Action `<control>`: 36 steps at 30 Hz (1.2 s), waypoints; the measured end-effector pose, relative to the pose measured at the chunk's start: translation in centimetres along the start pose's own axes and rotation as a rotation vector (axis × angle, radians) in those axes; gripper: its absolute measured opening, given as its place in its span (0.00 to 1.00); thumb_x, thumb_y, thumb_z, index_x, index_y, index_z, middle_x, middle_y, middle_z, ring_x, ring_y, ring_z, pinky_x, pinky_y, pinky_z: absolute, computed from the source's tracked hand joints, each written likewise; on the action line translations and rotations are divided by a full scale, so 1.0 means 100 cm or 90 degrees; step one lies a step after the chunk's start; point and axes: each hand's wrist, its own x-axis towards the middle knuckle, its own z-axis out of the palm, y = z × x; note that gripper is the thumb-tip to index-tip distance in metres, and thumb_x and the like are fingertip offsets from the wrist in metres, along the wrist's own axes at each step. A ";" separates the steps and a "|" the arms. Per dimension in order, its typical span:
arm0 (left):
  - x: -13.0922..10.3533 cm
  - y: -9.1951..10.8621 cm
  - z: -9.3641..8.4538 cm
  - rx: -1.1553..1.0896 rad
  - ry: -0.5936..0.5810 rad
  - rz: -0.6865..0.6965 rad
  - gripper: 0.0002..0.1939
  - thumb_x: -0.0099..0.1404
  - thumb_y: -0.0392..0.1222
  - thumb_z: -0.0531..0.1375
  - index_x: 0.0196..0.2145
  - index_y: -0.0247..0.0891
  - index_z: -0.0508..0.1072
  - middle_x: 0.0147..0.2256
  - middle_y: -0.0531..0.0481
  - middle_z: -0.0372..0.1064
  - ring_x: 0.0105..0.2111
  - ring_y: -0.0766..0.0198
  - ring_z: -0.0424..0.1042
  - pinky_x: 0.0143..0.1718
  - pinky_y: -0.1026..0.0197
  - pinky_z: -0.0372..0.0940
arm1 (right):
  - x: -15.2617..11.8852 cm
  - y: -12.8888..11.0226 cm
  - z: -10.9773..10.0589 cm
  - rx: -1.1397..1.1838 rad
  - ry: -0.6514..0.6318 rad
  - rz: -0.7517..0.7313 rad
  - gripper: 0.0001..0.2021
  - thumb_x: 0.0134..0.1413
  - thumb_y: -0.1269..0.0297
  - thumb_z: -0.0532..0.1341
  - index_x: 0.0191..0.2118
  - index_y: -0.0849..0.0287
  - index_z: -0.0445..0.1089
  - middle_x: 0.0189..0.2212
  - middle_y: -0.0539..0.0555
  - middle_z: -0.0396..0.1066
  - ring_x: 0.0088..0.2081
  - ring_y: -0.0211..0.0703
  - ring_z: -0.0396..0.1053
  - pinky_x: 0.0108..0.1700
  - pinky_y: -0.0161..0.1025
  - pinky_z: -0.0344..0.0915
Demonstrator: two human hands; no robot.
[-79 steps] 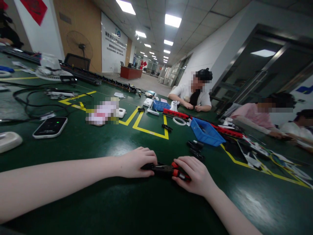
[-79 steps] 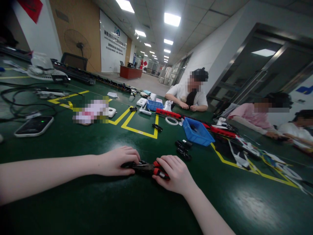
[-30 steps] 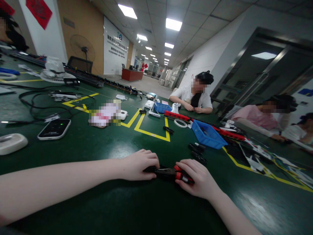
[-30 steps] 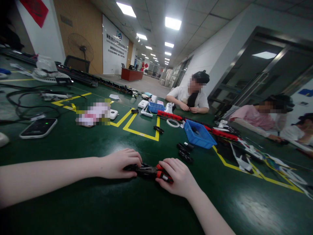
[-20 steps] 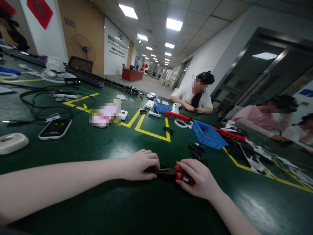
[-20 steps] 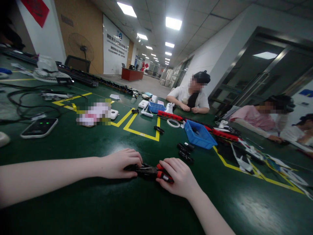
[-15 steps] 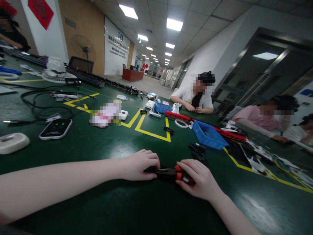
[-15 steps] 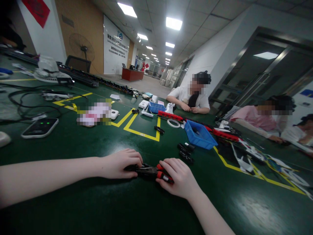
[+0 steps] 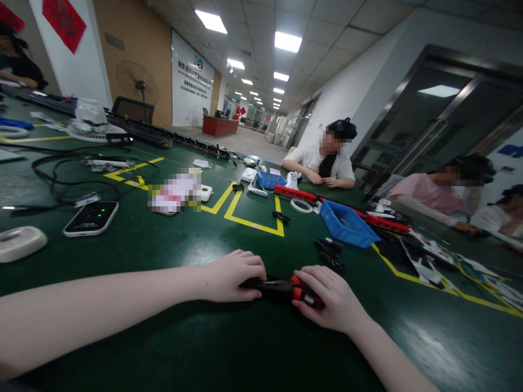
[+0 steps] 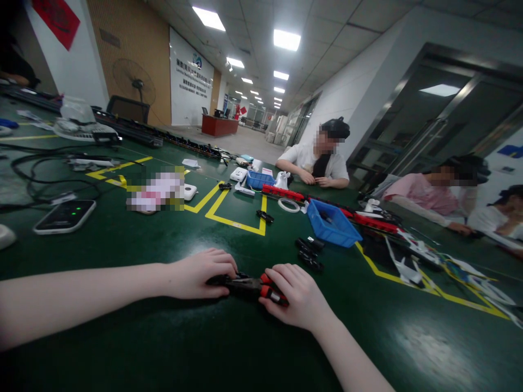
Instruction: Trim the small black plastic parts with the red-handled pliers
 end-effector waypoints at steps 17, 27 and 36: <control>0.001 0.001 -0.001 -0.010 0.009 -0.002 0.11 0.66 0.41 0.66 0.44 0.40 0.71 0.47 0.49 0.71 0.46 0.56 0.71 0.50 0.54 0.63 | -0.002 0.002 0.002 0.004 -0.024 0.011 0.19 0.61 0.56 0.62 0.51 0.64 0.70 0.41 0.63 0.76 0.39 0.49 0.75 0.40 0.45 0.74; 0.000 0.000 -0.001 -0.012 0.008 0.004 0.11 0.66 0.41 0.65 0.44 0.40 0.70 0.47 0.49 0.71 0.46 0.57 0.71 0.50 0.55 0.63 | -0.004 0.002 0.001 0.006 -0.015 0.009 0.19 0.60 0.57 0.63 0.52 0.63 0.70 0.41 0.62 0.77 0.41 0.50 0.75 0.42 0.47 0.74; 0.001 -0.001 0.000 0.002 0.007 0.011 0.11 0.65 0.41 0.66 0.44 0.40 0.71 0.47 0.48 0.72 0.46 0.56 0.71 0.48 0.55 0.64 | -0.001 0.001 0.003 0.000 0.003 -0.002 0.18 0.58 0.57 0.64 0.50 0.63 0.72 0.39 0.62 0.77 0.39 0.50 0.75 0.41 0.46 0.74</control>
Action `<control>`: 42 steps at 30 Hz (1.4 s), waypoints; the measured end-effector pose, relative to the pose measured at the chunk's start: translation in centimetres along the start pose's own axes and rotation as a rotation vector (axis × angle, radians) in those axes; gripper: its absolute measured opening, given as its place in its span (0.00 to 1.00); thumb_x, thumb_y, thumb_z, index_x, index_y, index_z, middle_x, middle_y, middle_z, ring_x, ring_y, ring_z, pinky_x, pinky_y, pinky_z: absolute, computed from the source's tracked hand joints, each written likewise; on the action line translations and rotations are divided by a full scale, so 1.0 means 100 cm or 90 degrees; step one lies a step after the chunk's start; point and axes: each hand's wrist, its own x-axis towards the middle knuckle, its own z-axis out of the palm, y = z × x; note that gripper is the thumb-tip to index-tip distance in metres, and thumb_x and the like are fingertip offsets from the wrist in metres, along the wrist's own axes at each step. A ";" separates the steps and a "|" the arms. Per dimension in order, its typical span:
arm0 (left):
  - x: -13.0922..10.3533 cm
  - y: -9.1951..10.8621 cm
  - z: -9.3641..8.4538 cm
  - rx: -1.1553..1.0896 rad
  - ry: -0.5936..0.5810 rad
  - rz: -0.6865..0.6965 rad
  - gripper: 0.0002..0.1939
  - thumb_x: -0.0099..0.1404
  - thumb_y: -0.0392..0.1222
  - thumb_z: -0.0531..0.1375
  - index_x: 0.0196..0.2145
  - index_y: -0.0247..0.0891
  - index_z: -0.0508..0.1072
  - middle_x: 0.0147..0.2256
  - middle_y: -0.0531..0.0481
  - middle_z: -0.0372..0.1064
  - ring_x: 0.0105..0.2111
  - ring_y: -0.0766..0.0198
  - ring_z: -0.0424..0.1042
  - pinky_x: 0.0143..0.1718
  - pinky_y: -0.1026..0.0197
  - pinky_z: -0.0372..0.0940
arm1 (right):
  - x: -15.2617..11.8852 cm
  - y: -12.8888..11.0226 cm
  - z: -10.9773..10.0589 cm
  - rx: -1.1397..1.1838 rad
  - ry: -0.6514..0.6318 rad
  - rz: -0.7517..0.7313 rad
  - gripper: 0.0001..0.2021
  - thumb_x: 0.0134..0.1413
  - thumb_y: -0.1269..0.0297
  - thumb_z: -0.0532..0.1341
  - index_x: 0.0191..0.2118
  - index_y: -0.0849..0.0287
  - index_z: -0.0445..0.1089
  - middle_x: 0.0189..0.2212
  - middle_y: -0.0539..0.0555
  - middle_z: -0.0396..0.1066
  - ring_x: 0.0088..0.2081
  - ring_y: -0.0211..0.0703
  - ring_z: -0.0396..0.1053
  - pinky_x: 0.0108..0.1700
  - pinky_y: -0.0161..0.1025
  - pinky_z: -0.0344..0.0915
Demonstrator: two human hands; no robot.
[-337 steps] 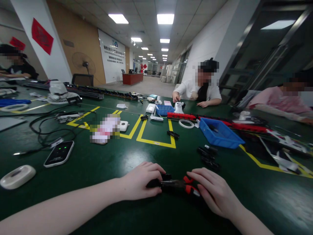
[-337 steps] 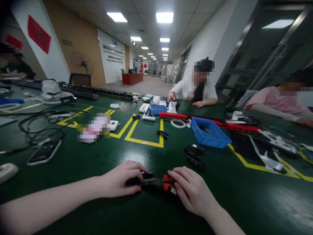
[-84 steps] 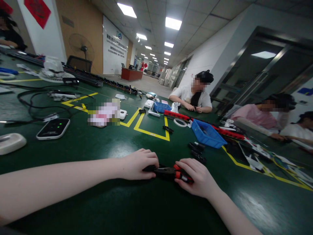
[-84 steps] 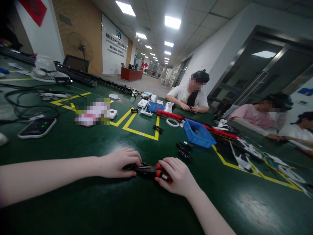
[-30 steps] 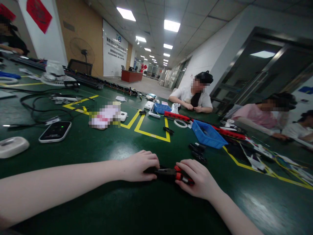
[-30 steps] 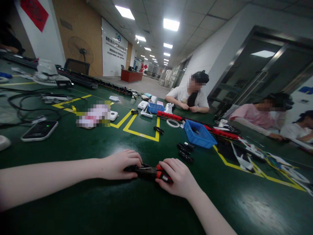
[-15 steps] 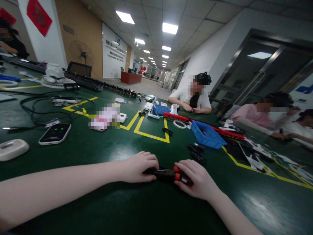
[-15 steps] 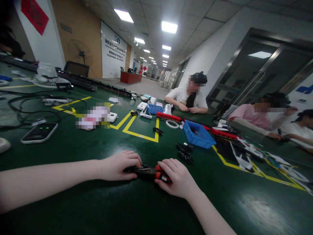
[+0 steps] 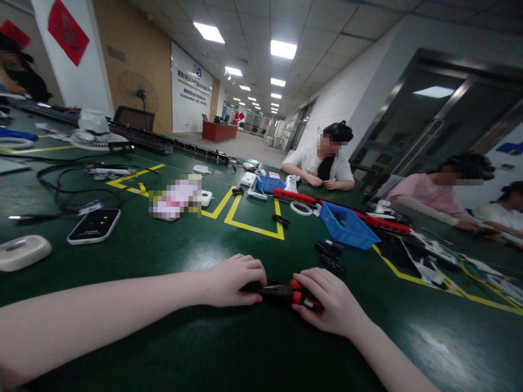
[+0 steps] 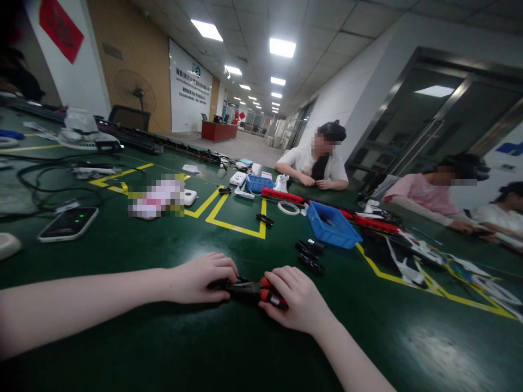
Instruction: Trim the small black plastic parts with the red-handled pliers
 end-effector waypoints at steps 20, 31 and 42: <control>0.000 0.003 -0.003 0.003 -0.009 -0.010 0.11 0.66 0.41 0.66 0.44 0.40 0.71 0.47 0.48 0.72 0.46 0.56 0.72 0.49 0.55 0.64 | 0.000 0.002 -0.004 -0.024 -0.003 -0.014 0.18 0.58 0.57 0.64 0.51 0.62 0.71 0.40 0.63 0.78 0.40 0.51 0.76 0.41 0.48 0.76; 0.000 0.001 -0.001 0.003 -0.009 -0.006 0.11 0.66 0.41 0.65 0.45 0.40 0.71 0.48 0.48 0.72 0.46 0.56 0.71 0.49 0.55 0.63 | -0.002 0.004 -0.004 -0.030 0.012 -0.031 0.18 0.59 0.58 0.63 0.51 0.63 0.70 0.39 0.63 0.77 0.39 0.50 0.76 0.40 0.47 0.75; 0.001 -0.001 -0.001 0.005 -0.012 -0.006 0.12 0.66 0.43 0.66 0.45 0.40 0.71 0.48 0.47 0.71 0.47 0.56 0.71 0.49 0.55 0.64 | -0.002 0.004 -0.005 0.021 -0.050 0.018 0.19 0.65 0.53 0.57 0.51 0.62 0.70 0.41 0.63 0.76 0.40 0.50 0.74 0.41 0.46 0.72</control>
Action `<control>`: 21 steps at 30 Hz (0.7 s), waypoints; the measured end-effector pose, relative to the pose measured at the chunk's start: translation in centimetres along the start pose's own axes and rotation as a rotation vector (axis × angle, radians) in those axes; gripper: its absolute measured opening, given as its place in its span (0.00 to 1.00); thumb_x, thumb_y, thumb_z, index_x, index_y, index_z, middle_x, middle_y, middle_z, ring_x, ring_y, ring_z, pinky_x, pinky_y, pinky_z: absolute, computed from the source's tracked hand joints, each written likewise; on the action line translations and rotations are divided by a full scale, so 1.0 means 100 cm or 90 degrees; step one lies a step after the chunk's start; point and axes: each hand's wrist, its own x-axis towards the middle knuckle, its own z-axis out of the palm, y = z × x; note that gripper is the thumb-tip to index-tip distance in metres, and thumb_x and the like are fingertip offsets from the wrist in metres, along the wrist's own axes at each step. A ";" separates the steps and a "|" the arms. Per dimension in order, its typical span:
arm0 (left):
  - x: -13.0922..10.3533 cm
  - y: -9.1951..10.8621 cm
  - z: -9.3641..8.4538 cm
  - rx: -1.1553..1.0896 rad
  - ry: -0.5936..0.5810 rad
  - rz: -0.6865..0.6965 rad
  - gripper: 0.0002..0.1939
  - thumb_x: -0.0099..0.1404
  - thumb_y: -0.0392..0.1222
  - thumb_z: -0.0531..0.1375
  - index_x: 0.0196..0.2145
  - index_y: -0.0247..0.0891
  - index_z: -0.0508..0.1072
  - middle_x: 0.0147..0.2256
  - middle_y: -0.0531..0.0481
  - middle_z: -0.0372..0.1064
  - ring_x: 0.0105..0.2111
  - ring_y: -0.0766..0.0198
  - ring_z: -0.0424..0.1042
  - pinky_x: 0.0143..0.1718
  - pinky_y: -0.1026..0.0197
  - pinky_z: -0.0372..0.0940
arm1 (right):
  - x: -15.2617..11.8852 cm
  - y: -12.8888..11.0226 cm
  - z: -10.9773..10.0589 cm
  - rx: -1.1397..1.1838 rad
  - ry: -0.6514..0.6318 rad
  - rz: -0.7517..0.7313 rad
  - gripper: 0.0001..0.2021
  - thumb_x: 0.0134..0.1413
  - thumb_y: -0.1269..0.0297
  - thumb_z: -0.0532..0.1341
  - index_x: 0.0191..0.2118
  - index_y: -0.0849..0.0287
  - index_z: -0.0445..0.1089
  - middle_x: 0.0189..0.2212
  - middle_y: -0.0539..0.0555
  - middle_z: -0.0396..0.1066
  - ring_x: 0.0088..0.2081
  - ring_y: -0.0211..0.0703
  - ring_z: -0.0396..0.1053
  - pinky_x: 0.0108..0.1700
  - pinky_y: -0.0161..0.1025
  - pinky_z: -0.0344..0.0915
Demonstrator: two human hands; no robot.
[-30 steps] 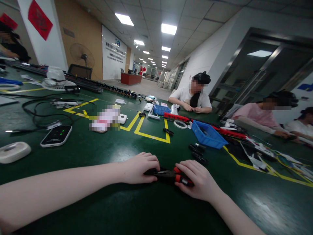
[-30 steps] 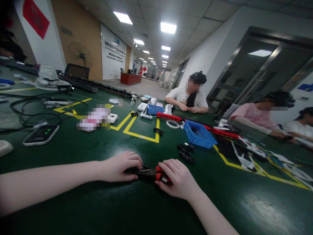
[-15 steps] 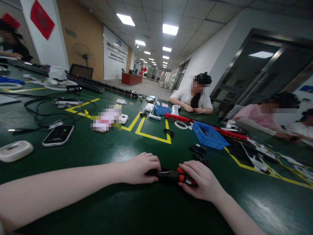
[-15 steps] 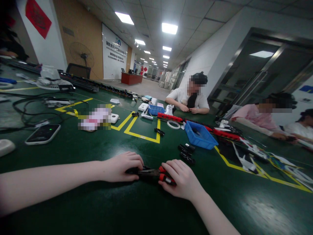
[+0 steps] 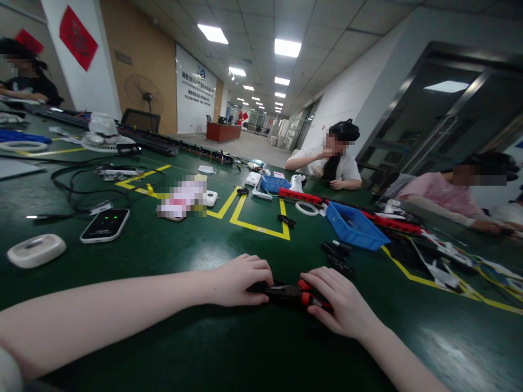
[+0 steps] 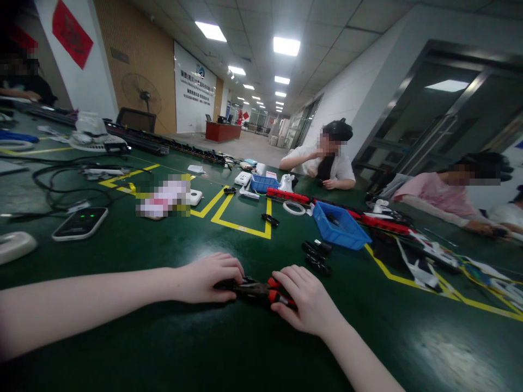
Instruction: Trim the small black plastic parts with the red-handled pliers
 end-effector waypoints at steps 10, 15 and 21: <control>-0.001 -0.001 0.000 -0.008 0.001 0.002 0.11 0.67 0.43 0.65 0.45 0.40 0.70 0.48 0.47 0.71 0.47 0.56 0.71 0.49 0.55 0.63 | 0.005 -0.005 0.001 -0.030 0.018 0.023 0.11 0.66 0.64 0.54 0.47 0.61 0.71 0.40 0.61 0.76 0.41 0.49 0.74 0.43 0.45 0.72; 0.000 0.000 -0.001 -0.002 -0.002 0.005 0.11 0.67 0.43 0.65 0.44 0.40 0.70 0.47 0.47 0.72 0.47 0.56 0.71 0.49 0.55 0.63 | 0.003 -0.003 0.003 -0.015 0.014 0.034 0.12 0.66 0.66 0.53 0.48 0.60 0.71 0.40 0.60 0.76 0.39 0.47 0.74 0.41 0.44 0.73; 0.000 0.000 -0.001 0.002 0.003 0.006 0.11 0.66 0.43 0.66 0.44 0.40 0.70 0.47 0.47 0.72 0.47 0.56 0.72 0.48 0.55 0.64 | 0.001 -0.002 0.005 -0.008 0.017 0.033 0.13 0.66 0.67 0.52 0.50 0.60 0.71 0.41 0.60 0.76 0.40 0.47 0.74 0.41 0.45 0.73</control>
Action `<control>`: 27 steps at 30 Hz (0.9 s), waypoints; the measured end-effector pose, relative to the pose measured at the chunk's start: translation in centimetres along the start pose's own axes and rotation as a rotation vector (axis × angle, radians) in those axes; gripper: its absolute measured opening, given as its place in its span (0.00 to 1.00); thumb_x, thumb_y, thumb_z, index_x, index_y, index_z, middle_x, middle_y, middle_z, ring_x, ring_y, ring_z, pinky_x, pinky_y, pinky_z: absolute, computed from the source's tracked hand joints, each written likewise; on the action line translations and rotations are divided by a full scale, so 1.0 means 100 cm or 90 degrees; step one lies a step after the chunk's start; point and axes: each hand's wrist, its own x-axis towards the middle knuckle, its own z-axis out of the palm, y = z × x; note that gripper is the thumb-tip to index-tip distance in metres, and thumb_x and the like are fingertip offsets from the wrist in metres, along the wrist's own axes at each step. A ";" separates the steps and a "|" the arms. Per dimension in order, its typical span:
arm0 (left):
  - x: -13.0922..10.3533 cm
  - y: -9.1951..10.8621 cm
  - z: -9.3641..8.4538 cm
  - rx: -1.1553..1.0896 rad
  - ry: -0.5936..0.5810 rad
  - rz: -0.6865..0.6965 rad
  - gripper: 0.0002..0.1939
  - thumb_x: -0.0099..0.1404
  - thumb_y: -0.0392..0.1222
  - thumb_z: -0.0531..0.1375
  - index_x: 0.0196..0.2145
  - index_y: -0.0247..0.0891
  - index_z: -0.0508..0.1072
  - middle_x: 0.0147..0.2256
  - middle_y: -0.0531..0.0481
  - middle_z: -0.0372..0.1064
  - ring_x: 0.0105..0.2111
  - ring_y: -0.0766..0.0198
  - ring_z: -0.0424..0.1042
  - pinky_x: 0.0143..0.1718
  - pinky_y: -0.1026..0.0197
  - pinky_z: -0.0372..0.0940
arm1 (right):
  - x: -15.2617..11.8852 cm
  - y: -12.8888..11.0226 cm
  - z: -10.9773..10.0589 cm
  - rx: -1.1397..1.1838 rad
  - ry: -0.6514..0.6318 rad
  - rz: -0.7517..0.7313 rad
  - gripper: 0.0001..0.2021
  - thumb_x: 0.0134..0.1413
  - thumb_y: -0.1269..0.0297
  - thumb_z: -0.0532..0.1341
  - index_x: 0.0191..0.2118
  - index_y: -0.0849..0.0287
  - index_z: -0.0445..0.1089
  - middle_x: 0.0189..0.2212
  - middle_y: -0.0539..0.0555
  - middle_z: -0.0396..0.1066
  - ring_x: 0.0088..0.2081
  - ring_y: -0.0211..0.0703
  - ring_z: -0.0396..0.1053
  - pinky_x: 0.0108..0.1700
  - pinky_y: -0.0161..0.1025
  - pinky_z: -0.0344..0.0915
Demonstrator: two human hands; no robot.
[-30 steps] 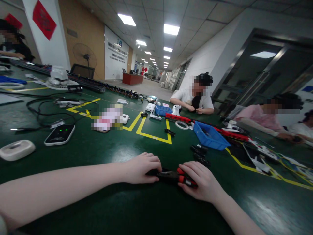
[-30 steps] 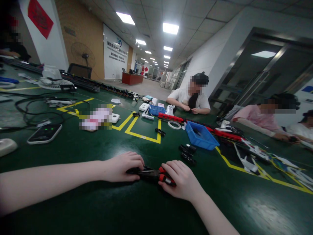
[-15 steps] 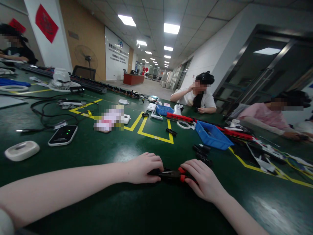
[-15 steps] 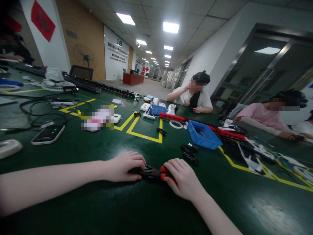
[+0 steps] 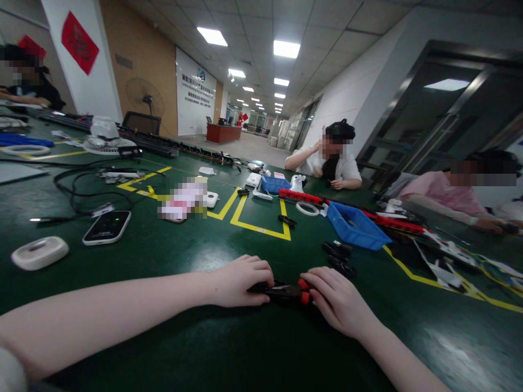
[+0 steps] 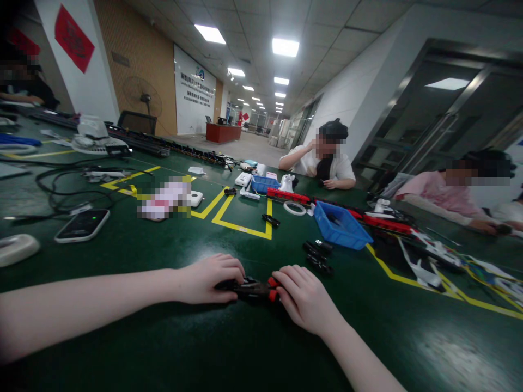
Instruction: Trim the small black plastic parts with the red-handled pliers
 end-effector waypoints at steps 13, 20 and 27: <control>-0.001 0.001 -0.002 0.000 -0.003 0.000 0.11 0.67 0.43 0.65 0.45 0.40 0.70 0.47 0.48 0.71 0.47 0.56 0.71 0.49 0.56 0.63 | -0.001 0.003 -0.005 -0.025 0.018 -0.039 0.13 0.67 0.67 0.53 0.50 0.61 0.70 0.41 0.60 0.76 0.40 0.47 0.74 0.41 0.45 0.73; -0.001 0.001 -0.001 -0.002 -0.001 -0.002 0.11 0.67 0.42 0.65 0.45 0.40 0.70 0.48 0.49 0.71 0.47 0.57 0.71 0.49 0.55 0.64 | -0.002 0.003 -0.003 -0.023 0.012 -0.027 0.13 0.66 0.67 0.53 0.50 0.60 0.72 0.41 0.60 0.76 0.40 0.47 0.74 0.41 0.44 0.73; 0.000 0.001 -0.001 0.004 0.000 -0.001 0.11 0.66 0.42 0.66 0.44 0.40 0.70 0.48 0.48 0.71 0.47 0.57 0.71 0.49 0.56 0.63 | 0.000 0.000 -0.002 -0.034 0.030 -0.050 0.12 0.67 0.67 0.53 0.48 0.63 0.71 0.40 0.61 0.76 0.38 0.46 0.74 0.40 0.43 0.73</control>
